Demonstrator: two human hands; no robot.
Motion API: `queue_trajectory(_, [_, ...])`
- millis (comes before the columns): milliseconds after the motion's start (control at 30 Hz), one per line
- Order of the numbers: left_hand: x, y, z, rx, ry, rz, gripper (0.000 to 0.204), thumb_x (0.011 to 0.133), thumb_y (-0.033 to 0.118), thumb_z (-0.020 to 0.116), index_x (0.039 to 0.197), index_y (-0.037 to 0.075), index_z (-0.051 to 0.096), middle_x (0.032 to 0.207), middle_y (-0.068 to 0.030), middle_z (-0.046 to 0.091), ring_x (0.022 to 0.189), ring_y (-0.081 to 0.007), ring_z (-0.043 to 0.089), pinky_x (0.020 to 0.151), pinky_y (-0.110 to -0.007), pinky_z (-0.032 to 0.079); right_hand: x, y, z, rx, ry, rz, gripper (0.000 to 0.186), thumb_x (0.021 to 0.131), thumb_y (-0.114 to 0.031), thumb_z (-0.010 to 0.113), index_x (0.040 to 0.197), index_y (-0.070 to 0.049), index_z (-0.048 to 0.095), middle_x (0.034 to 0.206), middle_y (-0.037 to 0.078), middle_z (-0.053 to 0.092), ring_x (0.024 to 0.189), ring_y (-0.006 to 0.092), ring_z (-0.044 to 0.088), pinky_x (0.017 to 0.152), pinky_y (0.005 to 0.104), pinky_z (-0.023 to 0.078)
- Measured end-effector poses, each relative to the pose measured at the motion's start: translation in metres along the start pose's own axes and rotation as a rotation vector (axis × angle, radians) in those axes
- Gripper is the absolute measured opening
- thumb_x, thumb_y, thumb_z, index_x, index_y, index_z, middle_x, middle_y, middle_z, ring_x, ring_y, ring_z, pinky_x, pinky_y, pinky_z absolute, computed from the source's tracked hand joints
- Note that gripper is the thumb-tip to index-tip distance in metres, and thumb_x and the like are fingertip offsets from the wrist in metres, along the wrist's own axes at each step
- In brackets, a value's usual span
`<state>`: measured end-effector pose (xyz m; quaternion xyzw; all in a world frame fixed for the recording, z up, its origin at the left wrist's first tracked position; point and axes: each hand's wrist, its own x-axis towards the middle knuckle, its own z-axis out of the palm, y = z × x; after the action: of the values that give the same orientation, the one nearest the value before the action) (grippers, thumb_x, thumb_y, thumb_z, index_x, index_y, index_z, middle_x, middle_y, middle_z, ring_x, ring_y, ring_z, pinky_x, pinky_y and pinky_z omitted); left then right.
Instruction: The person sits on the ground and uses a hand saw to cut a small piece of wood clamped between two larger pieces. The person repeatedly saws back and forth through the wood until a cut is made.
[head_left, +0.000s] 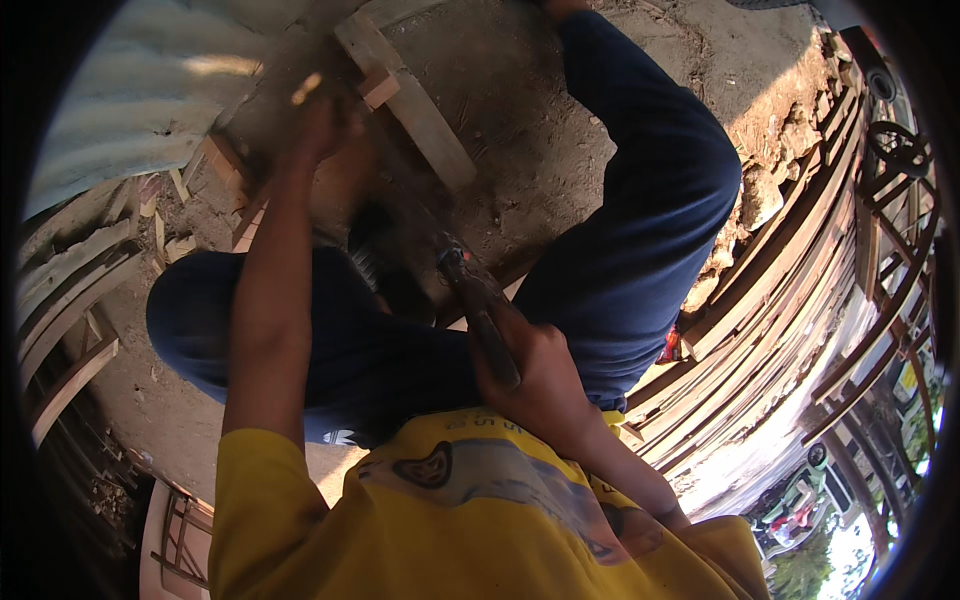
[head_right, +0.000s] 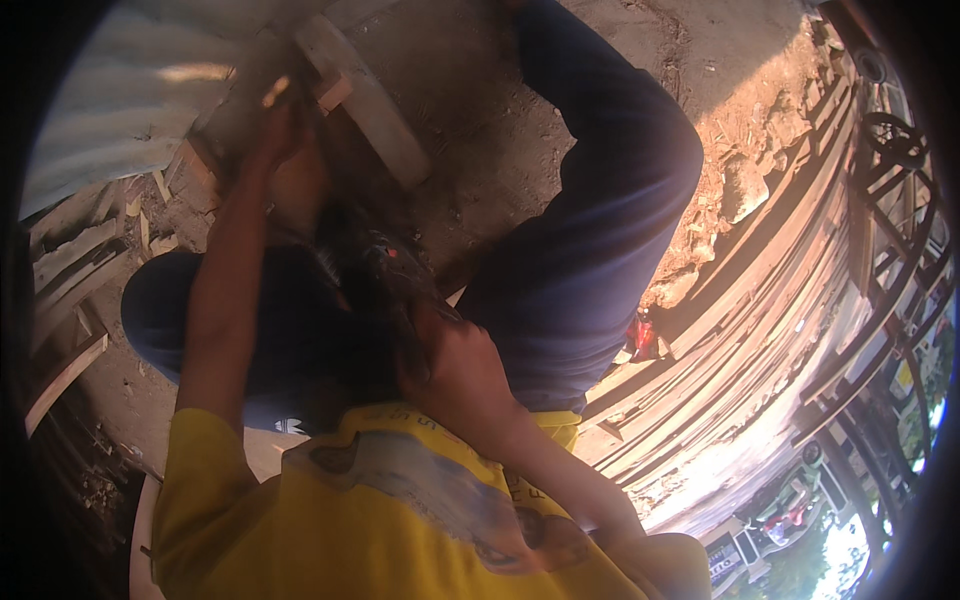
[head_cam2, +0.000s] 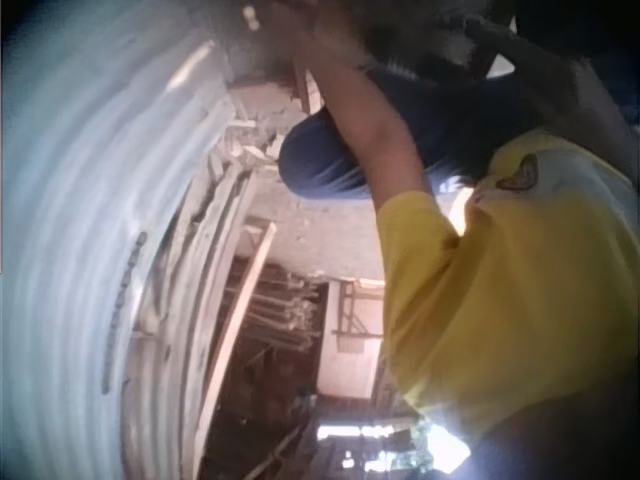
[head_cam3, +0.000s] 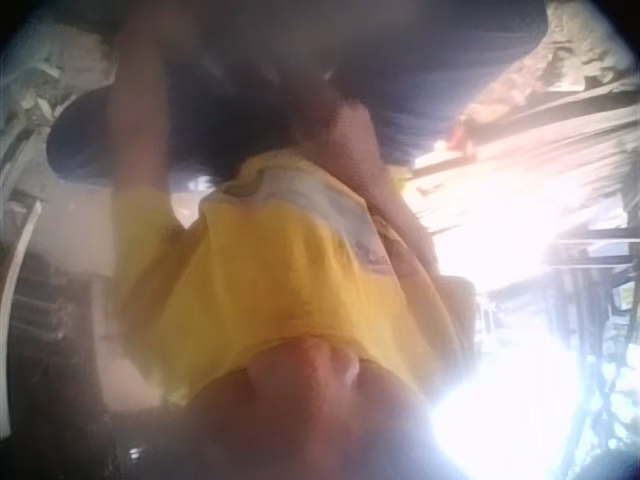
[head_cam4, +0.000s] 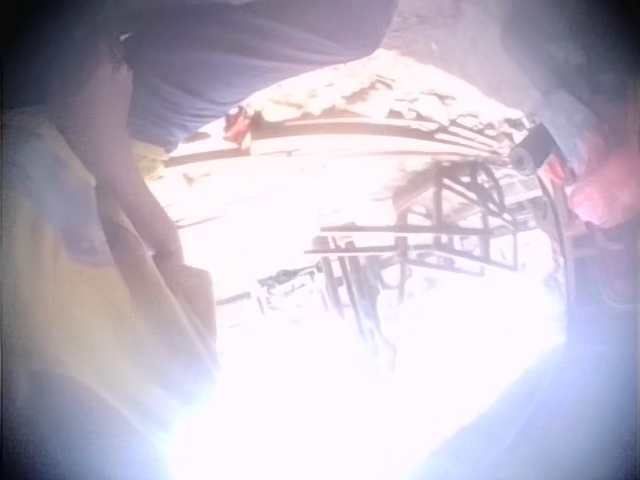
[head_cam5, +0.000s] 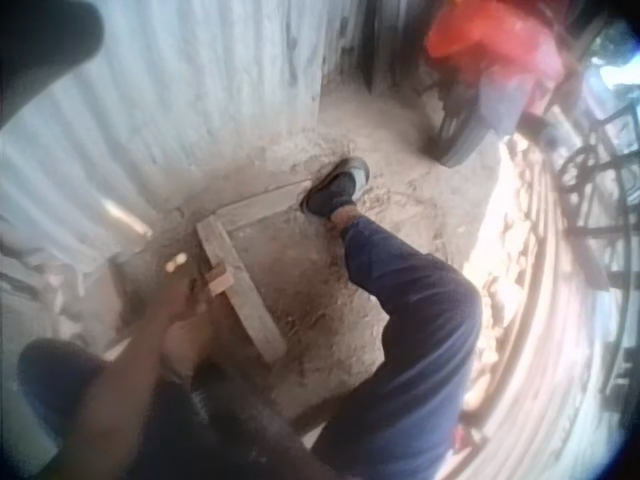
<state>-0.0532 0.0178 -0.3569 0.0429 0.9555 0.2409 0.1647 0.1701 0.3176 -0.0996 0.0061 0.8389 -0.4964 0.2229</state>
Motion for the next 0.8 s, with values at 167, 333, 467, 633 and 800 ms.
queue_trajectory(167, [0.004, -0.022, 0.005, -0.051, 0.001, -0.06, 0.048, 0.076, 0.035, 0.071, 0.109, 0.002, 0.061, 0.109, -0.0223, 0.064, 0.103, -0.0375, 0.061, 0.086, -0.045, 0.049, -0.045, -0.012, -0.034, 0.086, -0.071, 0.272, 0.02, 0.079, -0.007, 0.064, 0.097, 0.001, 0.06, 0.083, 0.025, 0.063, 0.07, 0.04, 0.064, 0.059, 0.0444, 0.051])
queue_trajectory(333, [0.017, 0.002, -0.003, -0.055, -0.007, 0.032, 0.049, 0.073, 0.033, 0.074, 0.107, 0.0, 0.061, 0.106, -0.0214, 0.066, 0.1, -0.0365, 0.063, 0.084, -0.044, 0.049, 0.016, 0.008, -0.006, 0.033, -0.047, 0.101, 0.028, 0.083, -0.002, 0.062, 0.111, -0.001, 0.063, 0.064, 0.012, 0.064, 0.057, 0.0098, 0.061, 0.054, 0.026, 0.047])
queue_trajectory(467, [0.008, -0.021, 0.002, -0.106, -0.047, -0.042, 0.049, 0.072, 0.031, 0.074, 0.109, 0.002, 0.062, 0.105, -0.0198, 0.067, 0.1, -0.0348, 0.064, 0.085, -0.043, 0.049, -0.036, -0.013, -0.026, 0.138, -0.025, 0.16, 0.022, 0.083, -0.002, 0.063, 0.105, 0.001, 0.062, 0.063, 0.014, 0.061, 0.056, 0.0101, 0.06, 0.053, 0.0294, 0.045])
queue_trajectory(633, [0.007, 0.003, -0.006, -0.149, -0.063, -0.041, 0.052, 0.071, 0.032, 0.075, 0.11, 0.001, 0.062, 0.105, -0.0204, 0.067, 0.1, -0.0342, 0.064, 0.085, -0.042, 0.049, 0.01, 0.005, -0.015, 0.05, -0.086, 0.175, 0.037, 0.081, -0.003, 0.064, 0.118, 0.0, 0.06, 0.07, 0.015, 0.066, 0.059, 0.0141, 0.065, 0.056, 0.0266, 0.049])
queue_trajectory(800, [0.009, -0.005, -0.006, -0.159, -0.07, -0.043, 0.055, 0.071, 0.037, 0.075, 0.11, 0.001, 0.062, 0.105, -0.0206, 0.066, 0.101, -0.0338, 0.064, 0.086, -0.041, 0.049, -0.035, -0.006, -0.03, 0.122, 0.01, 0.139, 0.025, 0.082, 0.002, 0.059, 0.108, 0.002, 0.061, 0.066, 0.015, 0.065, 0.054, 0.0173, 0.064, 0.051, 0.0304, 0.046])
